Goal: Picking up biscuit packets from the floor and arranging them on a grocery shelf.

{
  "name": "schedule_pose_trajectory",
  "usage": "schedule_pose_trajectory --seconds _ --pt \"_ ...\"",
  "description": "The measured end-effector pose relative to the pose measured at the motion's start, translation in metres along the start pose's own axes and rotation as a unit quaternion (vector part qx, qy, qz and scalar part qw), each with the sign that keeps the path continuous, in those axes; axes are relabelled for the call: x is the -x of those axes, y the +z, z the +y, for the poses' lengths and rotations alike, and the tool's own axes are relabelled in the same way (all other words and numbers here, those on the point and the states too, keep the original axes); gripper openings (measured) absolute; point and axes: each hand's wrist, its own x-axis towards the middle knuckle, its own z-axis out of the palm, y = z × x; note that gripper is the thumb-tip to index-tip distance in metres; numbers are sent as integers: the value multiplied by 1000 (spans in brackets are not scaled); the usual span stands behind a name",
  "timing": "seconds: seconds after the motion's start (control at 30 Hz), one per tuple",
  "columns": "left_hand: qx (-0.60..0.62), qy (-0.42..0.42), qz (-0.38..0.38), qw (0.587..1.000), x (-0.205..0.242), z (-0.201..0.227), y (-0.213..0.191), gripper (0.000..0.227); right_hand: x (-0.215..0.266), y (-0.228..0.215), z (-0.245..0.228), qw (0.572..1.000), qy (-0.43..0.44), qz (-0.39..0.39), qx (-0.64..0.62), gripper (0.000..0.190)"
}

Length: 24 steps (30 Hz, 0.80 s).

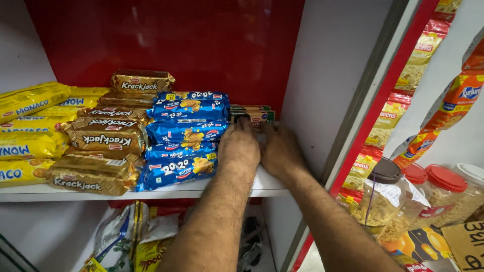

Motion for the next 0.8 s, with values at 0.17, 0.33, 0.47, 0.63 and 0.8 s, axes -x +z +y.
schedule_pose_trajectory --seconds 0.17,0.33,0.47,0.63,0.8 --pt "-39 7 30 999 -8 2 9 54 -6 8 9 999 -29 25 -5 50" --pt "0 -2 54 999 -14 -1 21 56 -4 -3 -4 999 -12 -19 26 51" --pt "-15 11 18 1000 -11 -2 10 53 -4 -10 -12 997 30 -61 46 52" --pt "-4 21 39 999 -11 -3 13 54 -3 -4 -3 999 4 -20 38 51" --pt "33 27 51 998 -8 -3 9 40 -8 2 -1 1000 6 -19 11 45"
